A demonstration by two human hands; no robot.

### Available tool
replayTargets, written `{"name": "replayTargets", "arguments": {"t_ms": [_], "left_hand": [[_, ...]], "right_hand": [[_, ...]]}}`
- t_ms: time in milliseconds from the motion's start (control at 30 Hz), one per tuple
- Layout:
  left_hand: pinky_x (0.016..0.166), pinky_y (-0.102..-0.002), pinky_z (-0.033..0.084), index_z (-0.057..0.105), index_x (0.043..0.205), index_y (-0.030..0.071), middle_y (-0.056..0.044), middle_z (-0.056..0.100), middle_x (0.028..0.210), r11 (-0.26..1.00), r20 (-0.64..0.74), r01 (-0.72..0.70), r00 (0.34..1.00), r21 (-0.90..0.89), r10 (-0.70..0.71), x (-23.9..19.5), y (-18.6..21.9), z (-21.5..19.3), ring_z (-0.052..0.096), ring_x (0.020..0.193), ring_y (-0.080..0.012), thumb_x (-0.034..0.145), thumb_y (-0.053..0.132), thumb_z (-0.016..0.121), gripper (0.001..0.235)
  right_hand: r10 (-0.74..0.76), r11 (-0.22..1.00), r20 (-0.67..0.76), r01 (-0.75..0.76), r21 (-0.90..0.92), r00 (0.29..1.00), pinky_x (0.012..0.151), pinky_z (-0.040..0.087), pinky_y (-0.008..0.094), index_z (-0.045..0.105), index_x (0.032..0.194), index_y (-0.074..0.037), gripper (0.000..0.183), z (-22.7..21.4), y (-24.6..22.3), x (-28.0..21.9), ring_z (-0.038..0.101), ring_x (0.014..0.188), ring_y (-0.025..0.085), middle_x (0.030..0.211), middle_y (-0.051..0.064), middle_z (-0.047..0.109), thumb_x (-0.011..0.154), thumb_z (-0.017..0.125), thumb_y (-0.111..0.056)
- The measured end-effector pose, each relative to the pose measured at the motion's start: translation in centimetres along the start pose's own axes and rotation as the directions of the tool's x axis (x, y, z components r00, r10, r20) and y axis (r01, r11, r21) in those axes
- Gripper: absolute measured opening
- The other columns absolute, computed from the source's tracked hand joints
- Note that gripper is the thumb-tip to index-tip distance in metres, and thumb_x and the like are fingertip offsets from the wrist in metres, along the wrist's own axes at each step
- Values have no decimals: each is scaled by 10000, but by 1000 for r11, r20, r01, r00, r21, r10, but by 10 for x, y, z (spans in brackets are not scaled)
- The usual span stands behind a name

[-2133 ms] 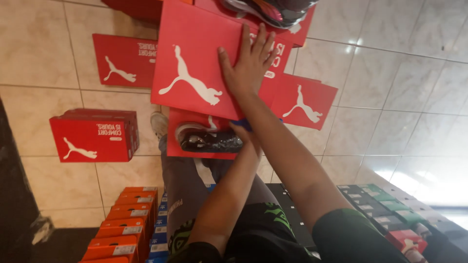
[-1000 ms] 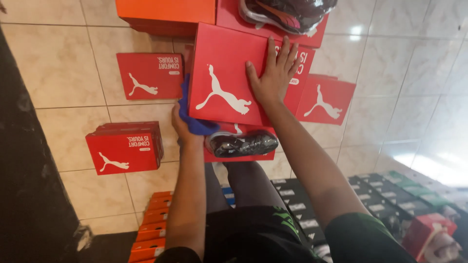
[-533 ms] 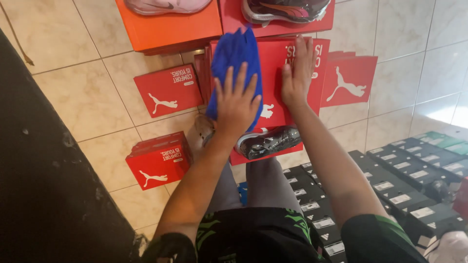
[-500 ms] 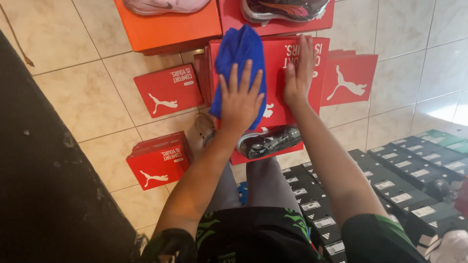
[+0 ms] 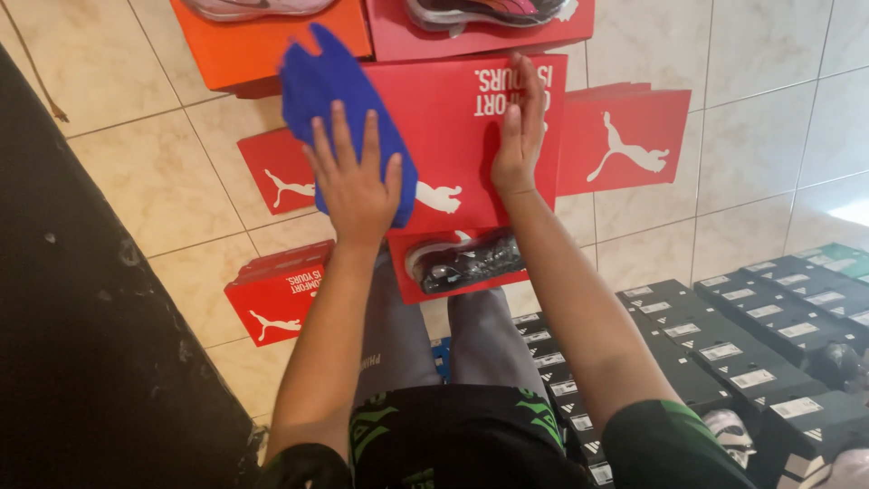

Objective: Wiping down the surface and interior of shoe boxes with a cloth in a storage area.

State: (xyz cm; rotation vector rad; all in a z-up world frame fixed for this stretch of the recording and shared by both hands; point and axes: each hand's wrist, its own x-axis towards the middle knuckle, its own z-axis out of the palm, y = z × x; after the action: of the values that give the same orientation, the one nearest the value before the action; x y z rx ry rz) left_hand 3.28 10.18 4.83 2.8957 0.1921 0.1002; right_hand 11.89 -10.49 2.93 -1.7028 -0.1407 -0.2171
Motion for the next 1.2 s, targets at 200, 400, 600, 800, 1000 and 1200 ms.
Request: {"name": "replayTargets", "arguments": {"t_ms": [200, 400, 600, 800, 1000, 1200], "left_hand": [[1230, -713, 166, 366, 1637, 180, -188, 219, 1682, 989, 138, -142, 981, 49, 134, 2, 55, 18, 192, 1533, -509, 1095, 486, 507, 638], [1235, -689, 256, 403, 1607, 215, -123, 232, 1680, 954, 127, -300, 946, -13, 299, 23, 161, 62, 244, 1541, -446, 1035, 522, 626, 687], [1228, -617, 322, 454, 1583, 243, -88, 267, 1670, 930, 101, -368, 924, -26, 369, 31, 184, 57, 284, 1539, -376, 1055, 543, 591, 623], [1230, -697, 235, 320, 1662, 283, -96, 162, 1715, 984, 159, -170, 974, 54, 159, 35, 87, 45, 153, 1578, -393, 1087, 587, 551, 690], [1265, -629, 374, 445, 1621, 144, -91, 148, 1714, 986, -101, 96, 989, -134, -110, 34, -1, 12, 210, 1574, -451, 1150, 435, 577, 569], [1262, -506, 262, 463, 1537, 180, -174, 413, 1593, 398, 208, 436, 841, -807, -500, 45, -47, 27, 354, 1509, -379, 1119, 328, 619, 470]], "right_hand": [[82, 894, -47, -52, 446, 996, 1271, 400, 522, 440, 1540, -118, 478, -49, -34, 15, 470, 1486, 319, 1543, 164, 515, 1162, 494, -406], [216, 972, -330, -172, 158, 919, 1069, 468, 441, 582, 1314, -139, 397, -111, -46, -24, 577, 1332, 245, 1351, 88, 638, 1087, 500, -455], [539, 840, -264, -534, 98, 800, 996, 489, 368, 603, 1243, -179, 426, -140, -8, -42, 614, 1217, 202, 1295, 27, 642, 994, 517, -514], [429, 896, 59, -417, -153, 901, 1064, 515, 429, 535, 1428, -141, 463, -132, 19, -49, 583, 1283, 277, 1449, 90, 582, 1057, 551, -418], [568, 818, 126, -540, -200, 813, 1082, 496, 437, 349, 1560, -131, 753, -102, 31, -54, 547, 1370, 264, 1562, 113, 484, 967, 609, -515], [616, 787, 196, -584, -198, 763, 1222, 305, 557, 344, 1604, -85, 603, -95, 3, -47, 380, 1482, 402, 1602, 209, 390, 1081, 562, -292]]}}
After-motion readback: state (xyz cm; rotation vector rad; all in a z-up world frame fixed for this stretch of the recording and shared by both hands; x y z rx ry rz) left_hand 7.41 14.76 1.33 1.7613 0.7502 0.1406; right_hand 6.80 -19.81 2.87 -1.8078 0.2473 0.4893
